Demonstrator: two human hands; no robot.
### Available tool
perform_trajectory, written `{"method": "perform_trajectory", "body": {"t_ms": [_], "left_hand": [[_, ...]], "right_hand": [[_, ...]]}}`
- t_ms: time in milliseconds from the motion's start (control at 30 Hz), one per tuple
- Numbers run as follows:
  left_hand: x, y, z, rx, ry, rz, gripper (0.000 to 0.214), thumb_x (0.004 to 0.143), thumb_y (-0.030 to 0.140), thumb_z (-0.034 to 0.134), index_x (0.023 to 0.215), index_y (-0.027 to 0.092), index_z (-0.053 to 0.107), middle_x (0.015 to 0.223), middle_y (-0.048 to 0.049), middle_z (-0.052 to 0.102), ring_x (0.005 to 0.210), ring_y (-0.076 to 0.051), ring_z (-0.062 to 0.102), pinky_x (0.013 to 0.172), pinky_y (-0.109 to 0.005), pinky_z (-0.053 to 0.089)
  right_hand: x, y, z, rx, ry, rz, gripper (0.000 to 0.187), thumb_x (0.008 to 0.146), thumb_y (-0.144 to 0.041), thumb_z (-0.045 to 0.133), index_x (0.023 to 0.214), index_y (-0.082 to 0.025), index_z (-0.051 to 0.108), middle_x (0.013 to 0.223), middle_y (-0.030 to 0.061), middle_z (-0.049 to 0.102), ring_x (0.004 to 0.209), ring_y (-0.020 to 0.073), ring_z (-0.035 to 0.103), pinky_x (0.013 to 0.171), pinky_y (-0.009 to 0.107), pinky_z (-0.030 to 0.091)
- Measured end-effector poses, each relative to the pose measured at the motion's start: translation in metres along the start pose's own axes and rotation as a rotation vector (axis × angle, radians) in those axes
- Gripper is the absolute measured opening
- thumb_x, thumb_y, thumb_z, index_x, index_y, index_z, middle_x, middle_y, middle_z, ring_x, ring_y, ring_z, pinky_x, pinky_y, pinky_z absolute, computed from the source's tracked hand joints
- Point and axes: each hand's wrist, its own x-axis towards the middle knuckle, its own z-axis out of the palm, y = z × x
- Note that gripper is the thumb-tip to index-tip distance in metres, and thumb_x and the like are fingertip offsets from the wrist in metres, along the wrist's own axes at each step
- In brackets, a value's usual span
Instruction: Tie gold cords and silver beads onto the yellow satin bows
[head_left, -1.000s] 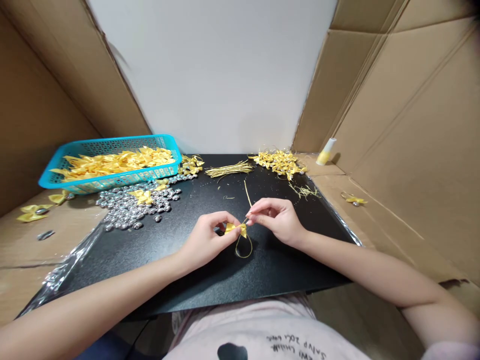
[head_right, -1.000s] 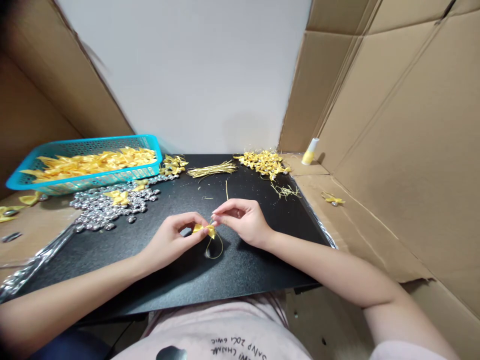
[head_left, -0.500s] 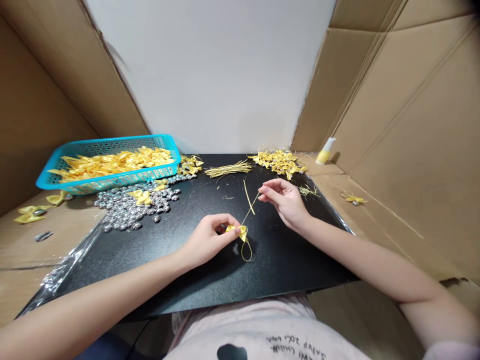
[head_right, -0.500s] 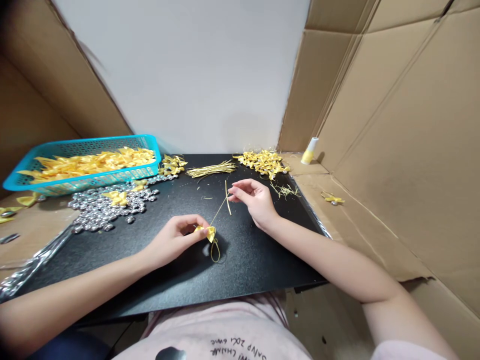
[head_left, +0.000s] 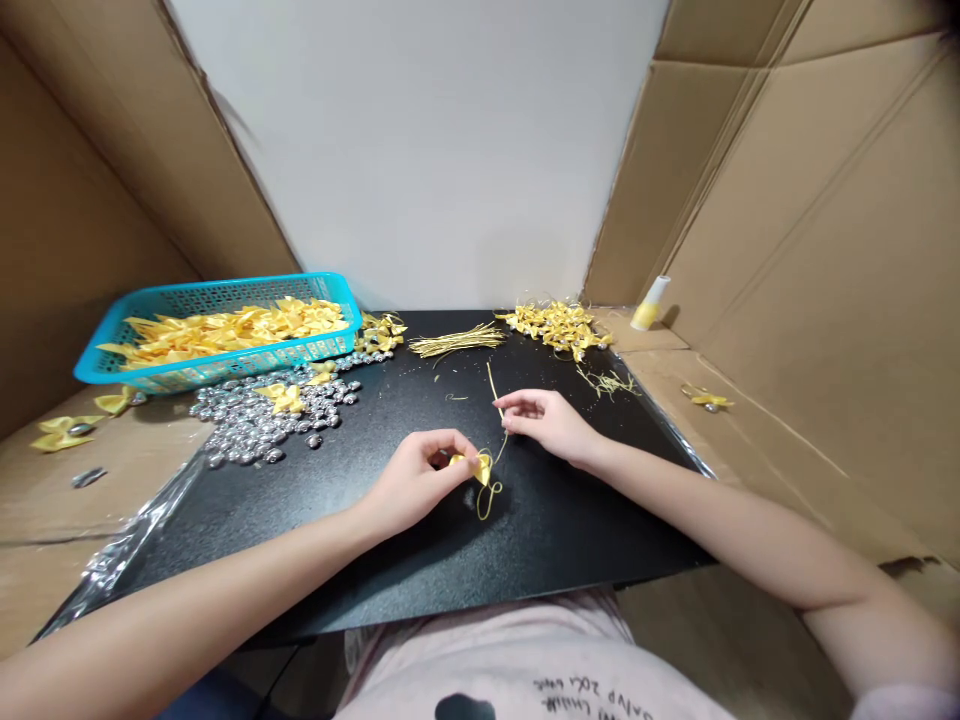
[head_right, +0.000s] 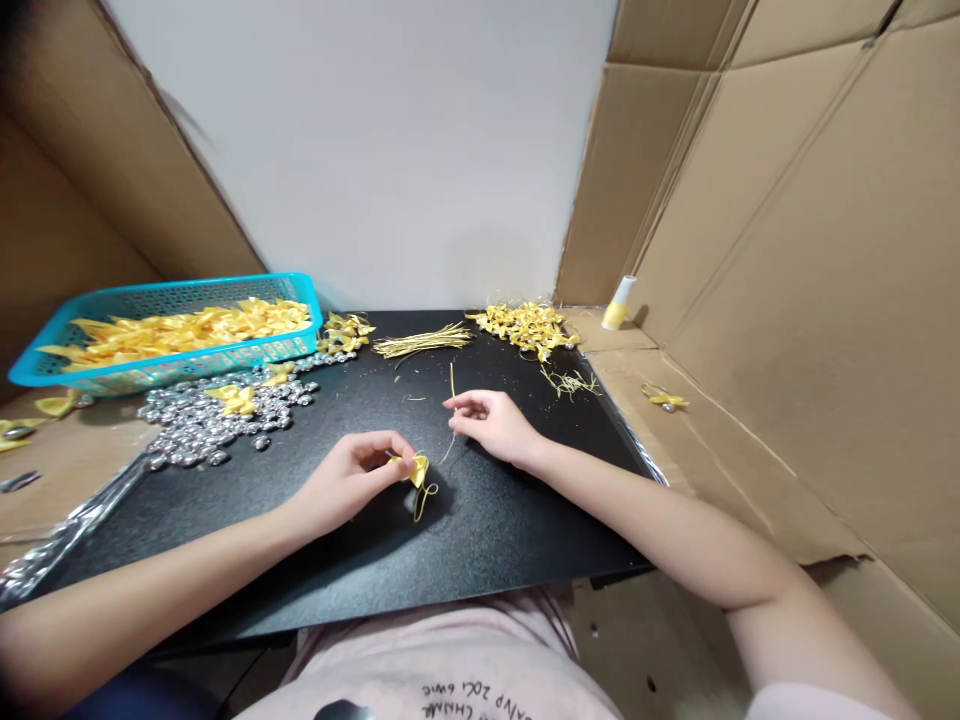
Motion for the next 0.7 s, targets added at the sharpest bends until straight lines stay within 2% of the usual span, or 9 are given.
{"method": "perform_trajectory", "body": {"t_ms": [67,133,200,267,300,400,533,700], "left_hand": [[0.000,0.000,-0.001,0.033,0.022,0.029,0.019,0.079,0.032,0.059,0.072,0.015,0.065,0.072,-0.0032,0.069,0.066,-0.016,0.060,0.063,-0.026,0.044],[-0.001,0.000,-0.002,0.081,0.050,0.087,0.018,0.080,0.031,0.059,0.073,0.016,0.067,0.075,-0.0032,0.070,0.070,-0.017,0.060,0.067,-0.027,0.044],[-0.002,0.000,-0.003,0.137,0.082,0.164,0.017,0.082,0.029,0.060,0.075,0.017,0.068,0.078,-0.0032,0.070,0.075,-0.017,0.061,0.072,-0.028,0.044],[-0.003,0.000,-0.003,0.194,0.106,0.232,0.016,0.083,0.029,0.061,0.075,0.018,0.069,0.079,-0.0030,0.071,0.078,-0.018,0.061,0.075,-0.029,0.044],[-0.004,0.000,-0.003,0.217,0.115,0.255,0.016,0.084,0.029,0.061,0.075,0.019,0.070,0.079,-0.0030,0.071,0.079,-0.018,0.061,0.076,-0.030,0.044],[-0.005,0.000,-0.003,0.247,0.141,0.278,0.014,0.083,0.030,0.064,0.079,0.021,0.073,0.079,-0.0031,0.073,0.079,-0.019,0.061,0.075,-0.031,0.045],[-0.007,0.001,-0.002,0.286,0.159,0.302,0.011,0.082,0.029,0.066,0.081,0.023,0.075,0.076,-0.0027,0.072,0.077,-0.019,0.061,0.073,-0.030,0.046],[-0.006,0.003,-0.002,0.354,0.178,0.277,0.009,0.077,0.026,0.066,0.071,0.022,0.071,0.071,-0.0013,0.070,0.075,-0.019,0.059,0.072,-0.030,0.045]], "right_hand": [[-0.007,-0.003,0.006,-0.082,-0.009,-0.037,0.025,0.066,-0.014,0.071,0.091,-0.016,0.071,0.069,-0.0014,0.065,0.064,0.0129,0.059,0.068,0.031,0.049],[-0.014,-0.010,0.010,-0.181,0.019,-0.134,0.028,0.068,-0.012,0.070,0.095,-0.018,0.070,0.081,0.0009,0.067,0.078,0.0162,0.059,0.079,0.035,0.047],[-0.022,-0.016,0.013,-0.341,0.024,-0.339,0.018,0.072,-0.014,0.067,0.090,-0.019,0.070,0.090,0.0035,0.067,0.089,0.0188,0.058,0.086,0.038,0.043],[-0.028,-0.020,0.015,-0.503,-0.022,-0.527,0.003,0.078,-0.018,0.064,0.080,-0.019,0.067,0.086,0.0036,0.067,0.086,0.0185,0.059,0.085,0.037,0.041],[-0.031,-0.021,0.016,-0.567,-0.046,-0.577,0.005,0.080,-0.020,0.063,0.076,-0.019,0.065,0.082,0.0029,0.067,0.082,0.0178,0.059,0.083,0.037,0.040],[-0.036,-0.020,0.020,-0.682,-0.069,-0.565,0.008,0.081,-0.023,0.064,0.074,-0.019,0.063,0.079,0.0008,0.069,0.078,0.0163,0.059,0.082,0.036,0.036],[-0.036,-0.014,0.024,-0.768,-0.038,-0.563,0.013,0.080,-0.021,0.062,0.067,-0.019,0.062,0.072,-0.0014,0.069,0.072,0.0139,0.059,0.079,0.035,0.033],[-0.036,-0.011,0.025,-0.930,0.109,-0.833,0.016,0.076,-0.020,0.060,0.060,-0.021,0.062,0.060,-0.0030,0.065,0.063,0.0130,0.055,0.079,0.037,0.032]]}}
